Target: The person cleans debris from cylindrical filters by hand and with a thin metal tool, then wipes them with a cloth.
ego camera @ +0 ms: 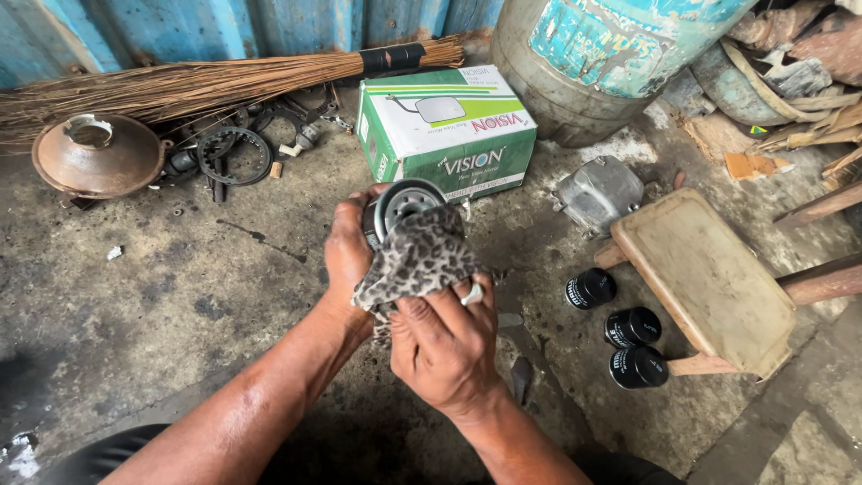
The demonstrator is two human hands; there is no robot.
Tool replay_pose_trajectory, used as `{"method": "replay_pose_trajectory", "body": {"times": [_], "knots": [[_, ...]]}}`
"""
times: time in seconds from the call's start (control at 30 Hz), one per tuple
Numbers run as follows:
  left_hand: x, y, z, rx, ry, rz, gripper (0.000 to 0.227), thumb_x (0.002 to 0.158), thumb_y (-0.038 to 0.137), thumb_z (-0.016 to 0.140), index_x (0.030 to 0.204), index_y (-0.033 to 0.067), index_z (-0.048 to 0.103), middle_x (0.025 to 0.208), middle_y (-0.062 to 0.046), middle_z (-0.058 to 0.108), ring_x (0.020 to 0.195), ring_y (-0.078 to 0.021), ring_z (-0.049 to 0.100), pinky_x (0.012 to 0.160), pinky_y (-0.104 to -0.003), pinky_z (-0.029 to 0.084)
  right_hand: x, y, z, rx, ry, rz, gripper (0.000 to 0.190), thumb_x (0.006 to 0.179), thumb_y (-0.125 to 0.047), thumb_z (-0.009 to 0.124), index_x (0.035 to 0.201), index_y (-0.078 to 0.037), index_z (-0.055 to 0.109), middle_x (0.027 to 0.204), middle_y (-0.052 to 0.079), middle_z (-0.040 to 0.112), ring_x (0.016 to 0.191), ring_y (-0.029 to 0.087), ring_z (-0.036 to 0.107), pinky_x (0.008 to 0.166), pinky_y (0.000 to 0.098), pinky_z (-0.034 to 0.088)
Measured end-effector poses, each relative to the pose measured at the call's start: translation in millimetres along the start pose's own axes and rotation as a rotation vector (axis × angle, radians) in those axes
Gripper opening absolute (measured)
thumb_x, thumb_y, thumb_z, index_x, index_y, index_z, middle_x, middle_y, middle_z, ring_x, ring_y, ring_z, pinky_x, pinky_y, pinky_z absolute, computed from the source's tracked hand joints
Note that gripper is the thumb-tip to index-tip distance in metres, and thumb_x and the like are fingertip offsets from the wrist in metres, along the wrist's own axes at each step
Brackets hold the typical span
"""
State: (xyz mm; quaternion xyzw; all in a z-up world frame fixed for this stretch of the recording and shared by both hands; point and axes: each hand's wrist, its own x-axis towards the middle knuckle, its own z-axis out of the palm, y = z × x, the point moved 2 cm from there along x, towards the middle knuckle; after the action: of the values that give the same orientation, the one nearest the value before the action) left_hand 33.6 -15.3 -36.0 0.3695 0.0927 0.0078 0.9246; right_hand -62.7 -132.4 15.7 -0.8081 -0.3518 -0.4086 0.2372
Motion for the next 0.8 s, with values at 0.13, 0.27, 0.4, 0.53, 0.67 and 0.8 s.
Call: {"method": "replay_pose_trajectory", "body": {"times": [0.13,0.27,0.4,0.53,0.67,0.8], "knots": [[-6.3,3.4,9.8,0.733,-0.373,0.615,0.058,0.109,0.053,0.025,0.122,0.0043,0.054,0.109,-0.012,0.066,0.093,-0.0171,0.067,0.077,-0.035,0.061,14.6,12.6,-2.4,-0.047,-0.132,0.115,0.033,0.107,-0.040,0.043,0.111,-0.010,0.057,0.088,0.006,0.056,0.078,0.019,0.051,0.079,0.0404,0.046],[-26.9,12.3,17.2,0.684,-0.476,0.693,0.063,0.114,0.057,0.019,0.121,0.0052,0.053,0.109,-0.014,0.063,0.102,-0.0189,0.064,0.092,-0.036,0.054,22.8,29.6,-6.3,0.305,-0.095,0.316,0.064,0.110,-0.050,0.037,0.139,0.007,0.035,0.109,0.018,0.051,0.092,0.026,0.059,0.074,0.0366,0.056],[-22.4,32.1,20.4,0.776,-0.238,0.753,0.060,0.111,0.056,0.019,0.118,0.0074,0.054,0.104,-0.012,0.064,0.091,-0.0178,0.062,0.080,-0.034,0.053,4.4,35.4,1.7,0.411,-0.259,0.591,0.062,0.111,-0.038,0.035,0.153,0.007,0.036,0.137,0.025,0.060,0.124,0.034,0.063,0.100,0.0451,0.056],[-7.0,59.9,15.2,0.894,-0.060,0.727,0.052,0.109,0.052,0.029,0.114,0.0072,0.055,0.095,-0.010,0.065,0.082,-0.0207,0.065,0.073,-0.035,0.056,1.0,45.3,-0.6,0.509,-0.075,0.751,0.049,0.115,-0.032,0.036,0.142,0.000,0.060,0.141,0.024,0.069,0.133,0.032,0.071,0.108,0.0446,0.064],[-13.6,56.0,19.3,0.850,-0.134,0.740,0.050,0.113,0.050,0.032,0.114,0.0057,0.057,0.097,-0.011,0.066,0.088,-0.0216,0.066,0.077,-0.040,0.059,27.0,25.6,-10.5,0.360,-0.023,0.153,0.042,0.120,-0.027,0.033,0.149,-0.002,0.049,0.149,0.029,0.052,0.144,0.035,0.050,0.119,0.0472,0.046],[-34.1,26.3,31.4,0.896,-0.392,0.692,0.047,0.110,0.049,0.036,0.116,0.0079,0.057,0.095,-0.009,0.070,0.083,-0.0178,0.070,0.076,-0.039,0.062,24.2,30.4,-2.6,0.034,0.158,-0.010,0.045,0.115,-0.032,0.032,0.142,0.003,0.043,0.128,0.029,0.053,0.122,0.031,0.058,0.109,0.0356,0.055]]}}
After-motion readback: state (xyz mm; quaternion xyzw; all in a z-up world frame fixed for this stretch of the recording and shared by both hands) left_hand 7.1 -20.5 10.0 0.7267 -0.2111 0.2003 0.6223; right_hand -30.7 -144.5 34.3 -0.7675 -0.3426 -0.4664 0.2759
